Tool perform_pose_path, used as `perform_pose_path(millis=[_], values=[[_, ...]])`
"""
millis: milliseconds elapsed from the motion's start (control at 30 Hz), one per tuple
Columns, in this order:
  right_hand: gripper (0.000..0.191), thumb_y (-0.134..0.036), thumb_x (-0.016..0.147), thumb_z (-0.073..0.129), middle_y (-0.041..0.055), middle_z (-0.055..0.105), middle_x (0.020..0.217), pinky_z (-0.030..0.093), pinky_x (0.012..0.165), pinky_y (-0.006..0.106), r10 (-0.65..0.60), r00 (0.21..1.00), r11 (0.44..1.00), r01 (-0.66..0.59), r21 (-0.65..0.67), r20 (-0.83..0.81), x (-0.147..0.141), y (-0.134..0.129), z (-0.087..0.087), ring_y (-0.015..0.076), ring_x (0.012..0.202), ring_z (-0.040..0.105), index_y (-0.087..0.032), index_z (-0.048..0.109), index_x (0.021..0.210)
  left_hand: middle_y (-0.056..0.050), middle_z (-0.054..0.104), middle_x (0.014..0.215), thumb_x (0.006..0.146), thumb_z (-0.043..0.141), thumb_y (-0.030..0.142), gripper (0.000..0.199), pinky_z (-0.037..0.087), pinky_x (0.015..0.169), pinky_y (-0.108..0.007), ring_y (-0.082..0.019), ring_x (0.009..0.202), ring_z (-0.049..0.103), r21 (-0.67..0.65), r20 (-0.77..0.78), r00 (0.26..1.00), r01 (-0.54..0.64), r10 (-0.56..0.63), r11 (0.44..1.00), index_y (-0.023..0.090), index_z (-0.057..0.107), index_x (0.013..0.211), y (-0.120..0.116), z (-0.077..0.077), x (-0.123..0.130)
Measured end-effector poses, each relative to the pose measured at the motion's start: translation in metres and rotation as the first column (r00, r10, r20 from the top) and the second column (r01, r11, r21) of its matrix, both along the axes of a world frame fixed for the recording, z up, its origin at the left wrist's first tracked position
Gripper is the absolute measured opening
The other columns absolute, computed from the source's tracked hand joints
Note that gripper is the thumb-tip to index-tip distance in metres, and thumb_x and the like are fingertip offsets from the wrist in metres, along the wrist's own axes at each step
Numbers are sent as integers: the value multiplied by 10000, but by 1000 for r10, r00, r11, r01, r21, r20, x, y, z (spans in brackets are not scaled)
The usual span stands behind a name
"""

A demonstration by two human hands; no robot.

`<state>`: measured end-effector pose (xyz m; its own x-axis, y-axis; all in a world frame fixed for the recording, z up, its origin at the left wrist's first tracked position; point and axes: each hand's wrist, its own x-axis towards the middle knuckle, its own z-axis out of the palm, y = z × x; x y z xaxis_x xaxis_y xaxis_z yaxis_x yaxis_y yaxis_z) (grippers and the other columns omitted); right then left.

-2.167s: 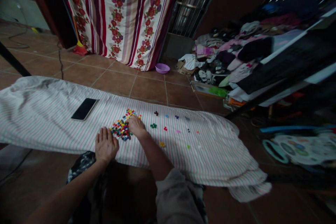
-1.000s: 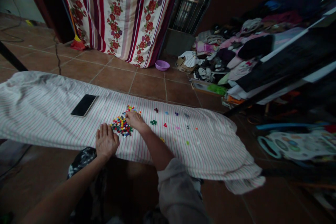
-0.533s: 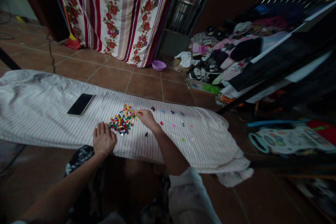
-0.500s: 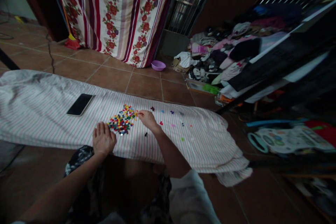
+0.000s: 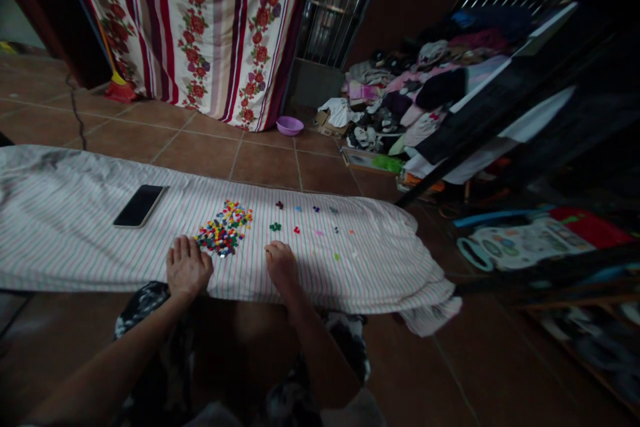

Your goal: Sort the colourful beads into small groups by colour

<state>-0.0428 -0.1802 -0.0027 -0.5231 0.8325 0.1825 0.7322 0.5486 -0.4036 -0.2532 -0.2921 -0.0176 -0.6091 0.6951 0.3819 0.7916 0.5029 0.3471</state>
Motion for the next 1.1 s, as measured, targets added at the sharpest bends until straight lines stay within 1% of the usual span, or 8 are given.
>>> perform_pose_path(millis=[100,167,300,433,567,733,900,1100], values=[[271,-116,852,478,81,651,1087,417,935,315,-5,999,1000,5,-15,-36,1,-10,-6,185,1026,557,-180,686,1014,-291,428,1399,836,336,310,609,242,1130,-521,-351,1390,302,-11,-22,1000,3,-4,1000,-56,467,1305,-1,2,0],[272,-112,853,474,87,642,1106,410,952,326,-36,997,999,36,-5,-72,1,-17,-9,191,1050,549,-178,677,1022,-299,431,1392,837,332,308,610,242,1129,-521,-357,1383,310,-21,-33,999,7,-8,1000,-65,470,1299,-1,3,0],[279,-126,880,447,87,622,1156,391,979,349,-74,993,997,75,12,-92,3,-26,-11,198,1087,527,-191,660,1047,-281,432,1401,831,342,312,609,253,1118,-531,-352,1385,311,-2,-24,1000,7,-7,1000,-33,463,1318,-1,1,0],[245,-158,897,475,81,629,1124,406,933,324,-64,997,998,64,-14,-36,0,-24,-3,198,1043,526,-194,658,1055,-273,426,1409,827,347,312,614,255,1113,-539,-350,1390,301,10,-21,1000,2,-2,1000,-16,447,1336,-1,-1,0],[210,-197,913,494,77,632,1074,402,906,322,-56,998,998,56,11,-15,-5,-23,1,204,998,520,-208,669,1028,-272,434,1403,835,334,318,608,258,1112,-534,-353,1384,311,20,-41,999,8,-7,1000,-20,458,1324,-2,-2,0],[160,-189,894,535,77,628,1016,409,880,308,-94,993,996,95,6,-69,-8,-24,-5,201,972,531,-188,663,991,-270,428,1408,838,326,321,609,248,1122,-526,-352,1384,309,21,-38,999,6,-5,1000,-28,461,1319,-1,-3,0],[121,-182,888,535,74,623,982,422,873,307,-101,984,995,103,4,-145,-8,-22,-9,201,960,540,-184,652,920,-288,400,1421,820,360,312,631,211,1142,-521,-352,1399,277,16,-19,1000,13,-13,1000,-55,443,1326,-1,-3,0],[143,-171,852,561,87,610,1042,425,919,327,-126,966,992,126,-16,-228,-9,-22,-16,208,1010,534,-182,653,961,-287,417,1408,834,340,318,624,230,1134,-515,-352,1387,302,-5,-39,999,9,-9,1000,-53,448,1324,-1,-4,-1]])
